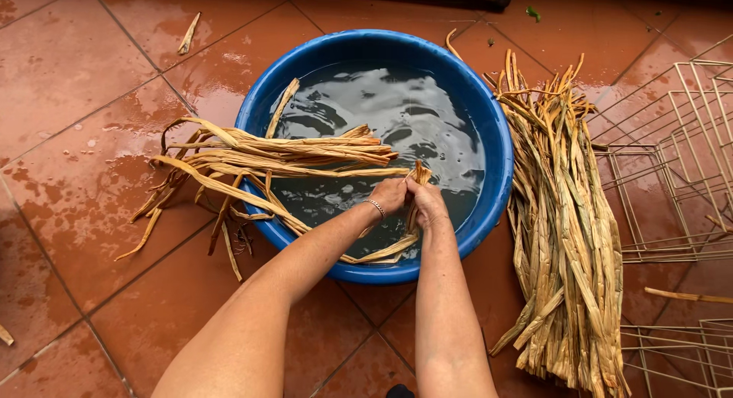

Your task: The person soaks dried plant strips in a blue basin of water, repeatedly submerging and agitating them by hand. They gather the wet strips into bundles and place them on a wire rack to the right of the basin.

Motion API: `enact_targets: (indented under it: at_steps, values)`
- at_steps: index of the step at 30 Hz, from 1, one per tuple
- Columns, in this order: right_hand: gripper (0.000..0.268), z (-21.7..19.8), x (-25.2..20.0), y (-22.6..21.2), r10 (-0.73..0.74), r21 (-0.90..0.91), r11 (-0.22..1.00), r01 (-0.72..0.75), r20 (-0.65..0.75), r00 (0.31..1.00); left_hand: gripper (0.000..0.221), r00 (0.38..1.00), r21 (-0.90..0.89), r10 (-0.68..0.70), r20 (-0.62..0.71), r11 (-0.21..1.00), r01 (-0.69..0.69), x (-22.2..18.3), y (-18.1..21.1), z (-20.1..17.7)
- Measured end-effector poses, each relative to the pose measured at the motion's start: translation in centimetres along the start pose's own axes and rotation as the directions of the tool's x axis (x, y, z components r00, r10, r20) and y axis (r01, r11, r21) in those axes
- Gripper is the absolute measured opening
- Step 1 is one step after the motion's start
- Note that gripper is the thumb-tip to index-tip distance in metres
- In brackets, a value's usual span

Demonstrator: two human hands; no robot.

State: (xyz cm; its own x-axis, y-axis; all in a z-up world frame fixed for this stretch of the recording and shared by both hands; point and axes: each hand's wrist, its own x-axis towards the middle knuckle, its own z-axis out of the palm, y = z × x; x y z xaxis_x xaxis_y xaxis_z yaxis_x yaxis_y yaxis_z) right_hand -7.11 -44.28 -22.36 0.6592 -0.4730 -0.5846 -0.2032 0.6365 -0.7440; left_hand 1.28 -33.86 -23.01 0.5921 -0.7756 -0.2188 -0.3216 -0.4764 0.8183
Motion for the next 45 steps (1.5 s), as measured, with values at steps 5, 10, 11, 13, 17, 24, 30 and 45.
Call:
enact_targets:
  at_steps: [5, 10, 11, 13, 17, 24, 30, 45]
  values:
    - [0.01, -0.9, 4.5, 3.1, 0.023, 0.37, 0.928, 0.053, -0.198, 0.98, 0.042, 0.993, 0.335, -0.105, 0.062, 0.939, 0.078, -2.5, 3.8, -0.3]
    - [0.005, -1.6, 5.4, 3.7, 0.213, 0.579, 0.811, -0.086, -0.155, 0.965, 0.038, 0.987, 0.38, -0.101, 0.124, 0.924, 0.047, -8.1, 7.1, -2.7]
    - [0.008, -1.9, 5.3, 3.7, 0.235, 0.577, 0.804, -0.143, -0.088, 0.968, 0.035, 0.984, 0.39, -0.117, 0.132, 0.919, 0.057, -9.2, 7.8, -3.1]
    - [0.01, -2.0, 5.4, 3.4, 0.179, 0.541, 0.838, -0.073, -0.146, 0.973, 0.03, 0.979, 0.408, -0.147, 0.139, 0.91, 0.079, -11.1, 9.0, -4.0]
    - [0.013, -2.4, 6.0, 3.2, 0.166, 0.523, 0.852, -0.011, -0.25, 0.954, 0.029, 0.968, 0.478, -0.148, 0.201, 0.877, 0.035, -14.1, 10.3, -6.1]
    - [0.02, -3.0, 7.7, 3.5, 0.161, 0.567, 0.823, 0.02, -0.267, 0.95, 0.024, 0.986, 0.509, -0.05, 0.162, 0.86, -0.04, -19.9, 9.7, -9.8]
    - [0.023, -2.3, 8.0, 3.7, 0.165, 0.563, 0.826, -0.019, -0.21, 0.964, 0.024, 0.988, 0.507, 0.013, 0.155, 0.857, -0.091, -24.1, 9.0, -13.0]
    - [0.027, -3.4, 7.5, 1.5, 0.152, 0.481, 0.876, 0.034, -0.342, 0.927, 0.027, 0.99, 0.529, -0.041, 0.132, 0.848, -0.035, -35.3, 10.2, -20.3]
